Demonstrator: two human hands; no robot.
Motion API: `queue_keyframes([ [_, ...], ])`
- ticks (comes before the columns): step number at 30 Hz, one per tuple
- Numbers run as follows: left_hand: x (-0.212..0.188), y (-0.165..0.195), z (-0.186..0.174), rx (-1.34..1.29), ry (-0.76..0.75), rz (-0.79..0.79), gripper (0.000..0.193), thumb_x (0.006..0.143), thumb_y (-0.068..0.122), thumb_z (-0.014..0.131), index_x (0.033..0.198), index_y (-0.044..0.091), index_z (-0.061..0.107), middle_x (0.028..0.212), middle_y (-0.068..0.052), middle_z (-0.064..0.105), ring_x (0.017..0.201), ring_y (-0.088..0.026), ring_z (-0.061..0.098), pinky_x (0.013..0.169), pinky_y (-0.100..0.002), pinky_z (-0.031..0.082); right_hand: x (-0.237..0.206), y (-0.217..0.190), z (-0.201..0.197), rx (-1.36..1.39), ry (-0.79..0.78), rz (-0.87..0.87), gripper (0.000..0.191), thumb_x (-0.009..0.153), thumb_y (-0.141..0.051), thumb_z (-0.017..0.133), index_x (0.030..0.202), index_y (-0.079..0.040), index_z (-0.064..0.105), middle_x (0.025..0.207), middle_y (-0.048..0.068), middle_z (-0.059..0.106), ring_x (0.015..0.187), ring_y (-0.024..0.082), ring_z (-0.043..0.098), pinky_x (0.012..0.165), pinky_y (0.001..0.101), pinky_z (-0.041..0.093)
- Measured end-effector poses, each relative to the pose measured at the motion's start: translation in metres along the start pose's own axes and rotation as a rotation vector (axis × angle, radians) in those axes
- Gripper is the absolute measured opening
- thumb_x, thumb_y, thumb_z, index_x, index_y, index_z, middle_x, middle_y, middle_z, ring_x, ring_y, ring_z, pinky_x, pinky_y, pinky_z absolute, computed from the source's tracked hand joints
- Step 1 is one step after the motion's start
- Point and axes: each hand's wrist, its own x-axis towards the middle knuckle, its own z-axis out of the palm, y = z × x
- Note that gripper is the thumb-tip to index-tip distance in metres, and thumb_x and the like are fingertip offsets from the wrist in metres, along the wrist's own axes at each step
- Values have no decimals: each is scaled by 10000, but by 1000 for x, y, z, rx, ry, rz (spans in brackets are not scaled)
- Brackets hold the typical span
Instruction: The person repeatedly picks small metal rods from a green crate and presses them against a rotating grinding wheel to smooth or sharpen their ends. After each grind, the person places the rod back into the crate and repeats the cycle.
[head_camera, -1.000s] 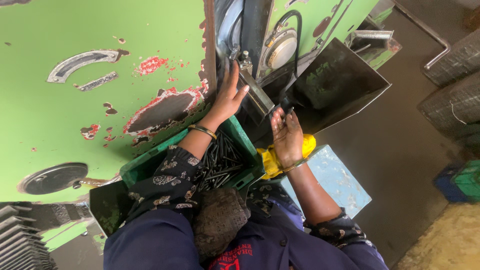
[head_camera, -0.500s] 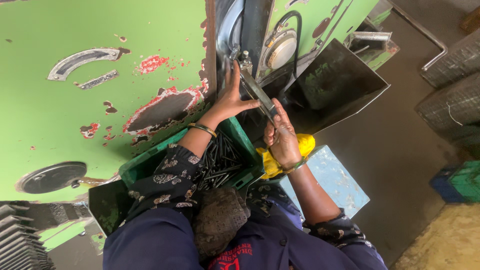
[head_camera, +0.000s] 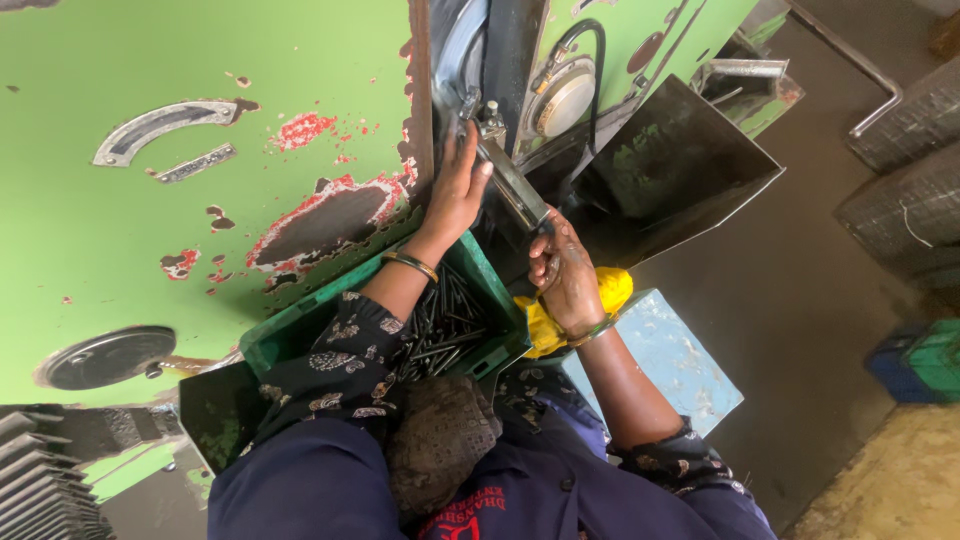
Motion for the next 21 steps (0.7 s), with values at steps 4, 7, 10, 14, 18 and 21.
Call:
queue_keyframes([
  [4, 3, 9, -5, 51, -100, -81, 985, 1044, 500, 645, 1703, 169, -9, 1754, -200, -112, 1629, -443, 5, 1274, -553, 185, 0, 2, -3, 12, 31, 17, 448, 1073, -354, 481, 1461, -131, 460, 870, 16, 590, 681, 117, 493, 598, 242, 409],
  [7, 7, 19, -14, -15, -156, -9, 1347, 796, 601, 820, 1622, 120, -128, 1666, -258, -207, 1563, -477, -64, 1224, -570, 154, 0, 3, -3, 29, 48, 35, 403, 1075, -348, 492, 1422, -145, 481, 864, 12, 585, 684, 120, 491, 604, 244, 414],
  [10, 9, 25, -20, -46, -145, 82, 1436, 726, 619, 873, 1595, 124, -157, 1619, -272, -247, 1527, -474, -106, 1219, -558, 135, 0, 2, -2, 37, 66, 48, 363, 1078, -351, 498, 1381, -151, 499, 857, 13, 580, 686, 120, 486, 604, 246, 414],
  [14, 8, 20, -20, -103, -152, 13, 1168, 935, 467, 790, 1672, 168, -65, 1714, -248, -207, 1618, -429, -72, 1300, -544, 127, -1, 0, 0, 35, 53, 40, 346, 1065, -342, 500, 1360, -162, 504, 856, 15, 585, 678, 123, 482, 598, 247, 410],
  [18, 6, 14, -16, -101, -114, 33, 971, 1034, 351, 688, 1672, 172, -22, 1724, -247, -151, 1622, -409, -29, 1301, -512, 165, -1, 0, 1, 34, 56, 35, 333, 1077, -341, 501, 1354, -156, 507, 854, 17, 578, 689, 122, 484, 600, 250, 409],
  [21, 6, 14, -14, -115, -102, 37, 898, 1063, 303, 645, 1667, 164, -5, 1721, -248, -128, 1617, -413, -10, 1293, -503, 175, 0, 0, 1, 33, 55, 37, 334, 1072, -339, 502, 1353, -159, 509, 854, 17, 580, 684, 123, 484, 600, 249, 410],
])
